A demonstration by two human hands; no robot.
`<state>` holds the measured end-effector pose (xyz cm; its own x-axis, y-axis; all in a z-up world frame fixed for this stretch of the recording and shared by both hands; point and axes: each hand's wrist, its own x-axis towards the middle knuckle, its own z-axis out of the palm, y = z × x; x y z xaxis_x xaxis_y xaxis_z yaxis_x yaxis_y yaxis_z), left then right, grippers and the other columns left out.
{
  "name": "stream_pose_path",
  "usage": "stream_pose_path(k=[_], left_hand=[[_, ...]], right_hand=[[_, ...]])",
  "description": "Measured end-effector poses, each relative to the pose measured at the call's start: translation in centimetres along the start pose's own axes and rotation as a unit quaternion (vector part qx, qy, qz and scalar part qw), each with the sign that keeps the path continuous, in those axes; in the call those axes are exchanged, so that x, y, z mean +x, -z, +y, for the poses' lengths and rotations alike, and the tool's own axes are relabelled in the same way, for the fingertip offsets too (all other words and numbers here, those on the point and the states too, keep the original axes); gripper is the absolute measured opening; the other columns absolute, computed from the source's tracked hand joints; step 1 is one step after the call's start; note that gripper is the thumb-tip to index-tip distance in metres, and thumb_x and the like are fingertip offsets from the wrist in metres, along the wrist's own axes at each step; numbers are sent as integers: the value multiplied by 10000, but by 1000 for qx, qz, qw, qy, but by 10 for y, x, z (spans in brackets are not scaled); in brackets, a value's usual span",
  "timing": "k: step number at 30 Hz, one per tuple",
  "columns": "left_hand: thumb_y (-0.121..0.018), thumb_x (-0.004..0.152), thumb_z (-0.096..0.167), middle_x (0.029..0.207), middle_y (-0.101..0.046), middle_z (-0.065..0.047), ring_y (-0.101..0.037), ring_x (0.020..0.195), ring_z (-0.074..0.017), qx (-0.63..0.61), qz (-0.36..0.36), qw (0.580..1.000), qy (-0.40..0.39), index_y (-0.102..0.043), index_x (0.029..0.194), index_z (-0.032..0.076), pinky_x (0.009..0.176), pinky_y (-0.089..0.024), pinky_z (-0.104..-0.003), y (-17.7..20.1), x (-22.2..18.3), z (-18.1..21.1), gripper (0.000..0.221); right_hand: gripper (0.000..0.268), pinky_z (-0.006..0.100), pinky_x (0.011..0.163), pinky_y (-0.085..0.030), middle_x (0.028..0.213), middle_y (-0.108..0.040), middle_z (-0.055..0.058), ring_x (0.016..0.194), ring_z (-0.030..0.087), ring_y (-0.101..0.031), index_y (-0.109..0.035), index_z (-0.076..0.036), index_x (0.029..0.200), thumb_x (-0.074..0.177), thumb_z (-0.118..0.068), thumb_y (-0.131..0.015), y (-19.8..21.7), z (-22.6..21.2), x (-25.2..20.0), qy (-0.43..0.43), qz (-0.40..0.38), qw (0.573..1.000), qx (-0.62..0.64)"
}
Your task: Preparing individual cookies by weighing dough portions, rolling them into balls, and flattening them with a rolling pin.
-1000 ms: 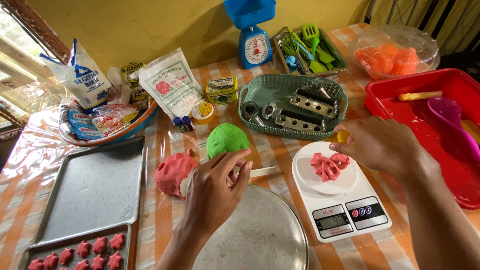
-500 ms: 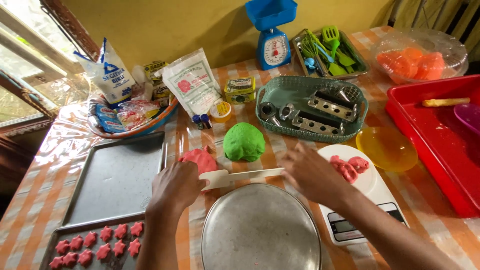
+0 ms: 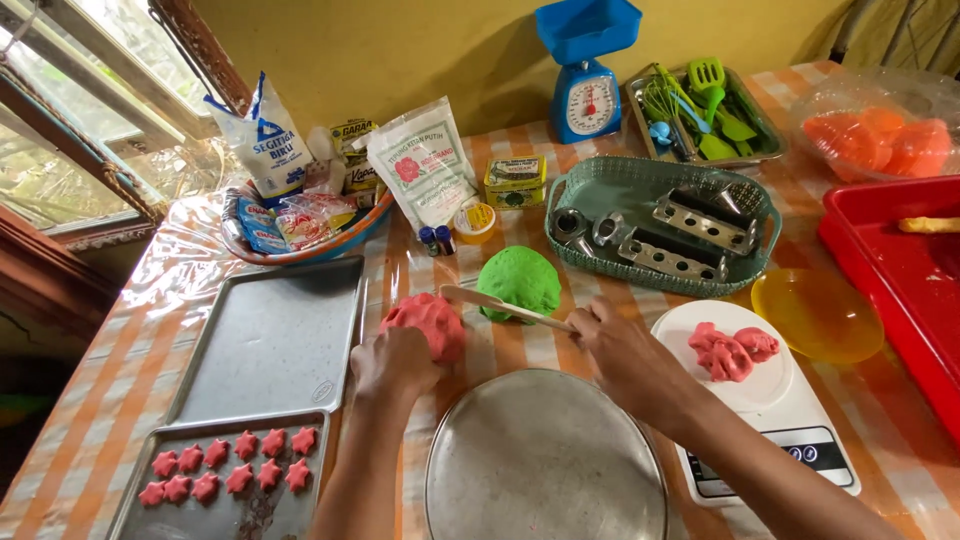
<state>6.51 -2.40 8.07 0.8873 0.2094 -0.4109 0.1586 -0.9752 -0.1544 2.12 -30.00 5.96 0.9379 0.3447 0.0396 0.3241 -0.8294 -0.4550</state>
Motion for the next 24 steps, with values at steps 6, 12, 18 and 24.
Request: stream_pose_path(k=[6, 12, 18, 24], left_hand=[[-744, 916, 356, 1050, -727, -23, -666, 1042, -274, 12, 15, 999, -42, -718, 1027, 198, 890, -525, -445, -12, 10, 5, 195], [-576, 849, -150, 834, -689, -86, -686, 830, -361, -92, 178, 973, -117, -646, 909, 79, 632, -578, -482, -44, -14, -22, 247], [-722, 892, 477, 1059, -741, -76, -710, 988, -329, -136, 115, 983, -42, -704, 1072, 149, 763, -556, -486, -45, -49, -20, 374], [-680, 912, 128, 812, -720, -116, -729, 732, -355, -74, 332, 934, -112, -661, 961, 104, 563, -565, -490, -98, -12, -18, 58]], right_hand=[[117, 444, 694, -466, 996, -568, 68, 775, 306, -616, -644, -125, 1015, 1000, -67, -543, 1, 3, -4, 7, -8, 999, 31], [128, 416, 726, -460, 917, -606, 23, 812, 271, -610, -605, -164, 928, 1043, -192, -556, -11, -11, -12, 61, -36, 996, 52], [147, 452, 602, -457, 875, -659, 42, 768, 311, -634, -595, -143, 913, 960, -5, -576, -22, -20, -9, 135, -21, 990, 34], [152, 435, 608, -428, 821, -613, 52, 730, 320, -606, -598, -155, 926, 1006, -61, -511, -18, -30, -10, 68, -68, 995, 16]])
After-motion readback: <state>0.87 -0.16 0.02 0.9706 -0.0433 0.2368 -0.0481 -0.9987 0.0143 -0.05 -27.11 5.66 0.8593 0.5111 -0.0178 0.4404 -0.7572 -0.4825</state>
